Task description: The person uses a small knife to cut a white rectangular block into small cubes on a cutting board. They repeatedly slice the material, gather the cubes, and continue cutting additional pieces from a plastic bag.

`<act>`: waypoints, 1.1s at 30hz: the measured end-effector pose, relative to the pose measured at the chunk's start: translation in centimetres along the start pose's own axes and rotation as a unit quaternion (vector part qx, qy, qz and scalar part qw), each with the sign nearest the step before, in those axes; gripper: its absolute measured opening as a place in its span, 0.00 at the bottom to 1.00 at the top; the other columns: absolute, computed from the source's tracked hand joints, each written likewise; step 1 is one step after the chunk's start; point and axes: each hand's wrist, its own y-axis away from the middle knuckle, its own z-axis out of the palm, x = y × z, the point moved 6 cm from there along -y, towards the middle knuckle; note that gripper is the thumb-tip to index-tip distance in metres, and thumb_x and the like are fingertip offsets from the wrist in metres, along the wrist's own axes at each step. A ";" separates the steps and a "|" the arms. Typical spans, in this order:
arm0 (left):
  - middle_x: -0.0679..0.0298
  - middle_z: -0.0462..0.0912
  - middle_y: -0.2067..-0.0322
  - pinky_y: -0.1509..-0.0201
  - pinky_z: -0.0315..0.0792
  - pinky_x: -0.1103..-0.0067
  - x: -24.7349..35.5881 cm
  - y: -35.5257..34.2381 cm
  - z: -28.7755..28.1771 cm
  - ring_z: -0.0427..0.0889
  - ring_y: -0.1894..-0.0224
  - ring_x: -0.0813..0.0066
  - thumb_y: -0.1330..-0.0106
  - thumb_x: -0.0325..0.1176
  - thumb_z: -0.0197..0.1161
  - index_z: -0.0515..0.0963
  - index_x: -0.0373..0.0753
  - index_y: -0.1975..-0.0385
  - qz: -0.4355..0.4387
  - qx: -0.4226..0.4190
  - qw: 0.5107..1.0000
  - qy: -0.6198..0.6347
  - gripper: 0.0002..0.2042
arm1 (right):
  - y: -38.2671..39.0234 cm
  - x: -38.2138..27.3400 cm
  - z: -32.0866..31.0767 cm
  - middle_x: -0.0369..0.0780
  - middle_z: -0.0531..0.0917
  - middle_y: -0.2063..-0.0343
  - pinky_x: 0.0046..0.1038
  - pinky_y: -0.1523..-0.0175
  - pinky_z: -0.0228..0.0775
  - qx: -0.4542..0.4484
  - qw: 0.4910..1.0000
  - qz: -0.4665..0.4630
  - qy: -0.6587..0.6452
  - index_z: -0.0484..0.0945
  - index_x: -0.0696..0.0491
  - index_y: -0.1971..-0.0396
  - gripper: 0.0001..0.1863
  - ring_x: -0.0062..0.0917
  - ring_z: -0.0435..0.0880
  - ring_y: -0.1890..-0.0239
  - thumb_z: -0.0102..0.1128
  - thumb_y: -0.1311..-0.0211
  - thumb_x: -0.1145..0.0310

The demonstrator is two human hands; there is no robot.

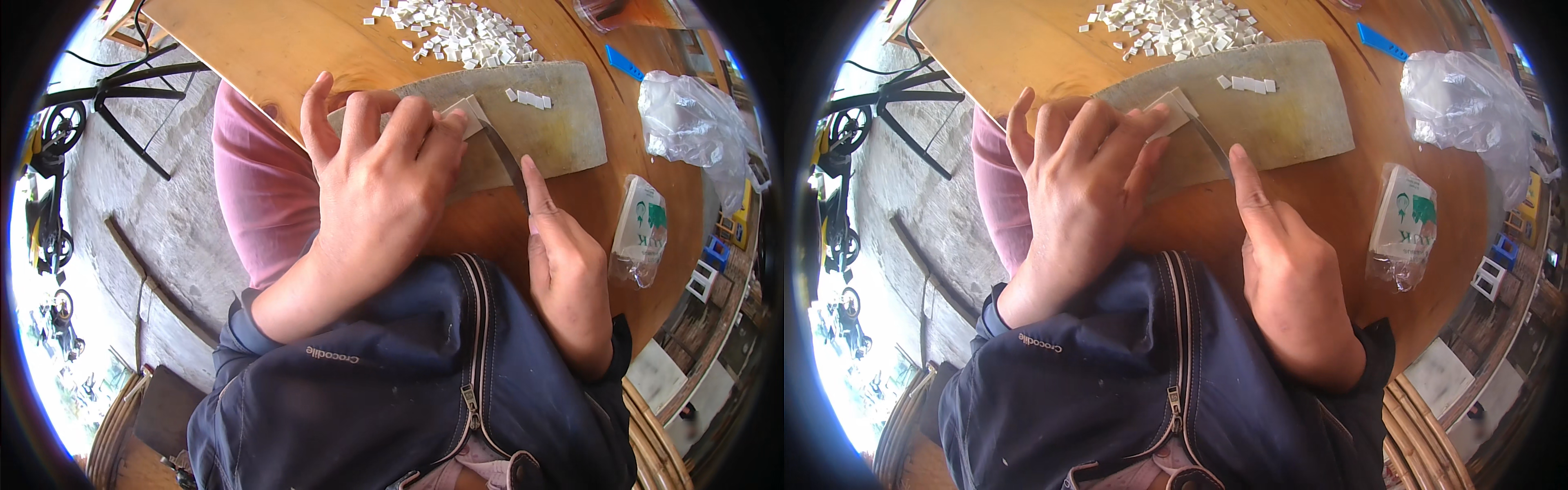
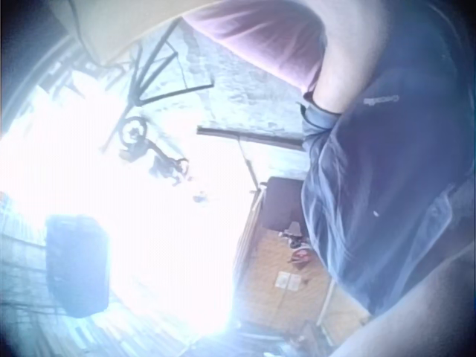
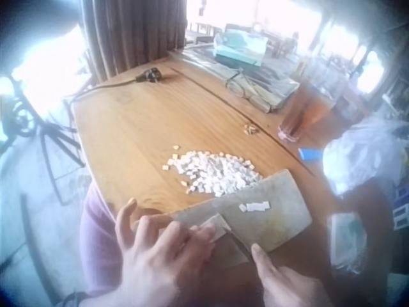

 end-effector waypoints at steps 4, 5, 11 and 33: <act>0.73 0.77 0.69 0.29 0.57 0.53 -0.1 0.1 -0.1 0.78 0.55 0.68 0.42 0.34 0.75 0.86 0.54 0.54 -0.005 -0.008 1.000 0.007 0.15 | -0.1 0.4 -0.4 0.47 0.75 0.73 0.39 0.64 0.74 0.025 0.999 -0.033 0.006 0.66 0.50 0.26 0.42 0.40 0.79 0.73 0.55 0.45 0.89; 0.73 0.77 0.69 0.29 0.57 0.53 -0.1 0.2 0.0 0.78 0.55 0.69 0.43 0.34 0.75 0.87 0.54 0.54 -0.002 -0.008 1.000 0.004 0.15 | -0.2 0.0 -0.6 0.47 0.75 0.73 0.39 0.64 0.74 0.016 0.999 -0.030 -0.004 0.66 0.50 0.26 0.43 0.40 0.79 0.73 0.55 0.45 0.89; 0.74 0.77 0.67 0.28 0.56 0.53 -0.1 0.1 -0.1 0.78 0.54 0.69 0.45 0.33 0.76 0.87 0.53 0.54 0.005 -0.012 1.000 0.004 0.17 | -1.2 -0.8 0.6 0.47 0.74 0.74 0.39 0.64 0.75 0.020 0.998 -0.055 -0.031 0.66 0.50 0.26 0.43 0.40 0.79 0.74 0.55 0.46 0.90; 0.77 0.80 0.66 0.26 0.53 0.51 0.1 0.3 -0.4 0.79 0.52 0.70 0.46 0.34 0.76 0.87 0.53 0.56 -0.016 -0.008 0.999 -0.028 0.16 | -1.9 -2.0 1.6 0.52 0.78 0.69 0.41 0.58 0.76 0.020 0.997 -0.011 0.078 0.68 0.53 0.28 0.37 0.45 0.83 0.68 0.51 0.40 0.89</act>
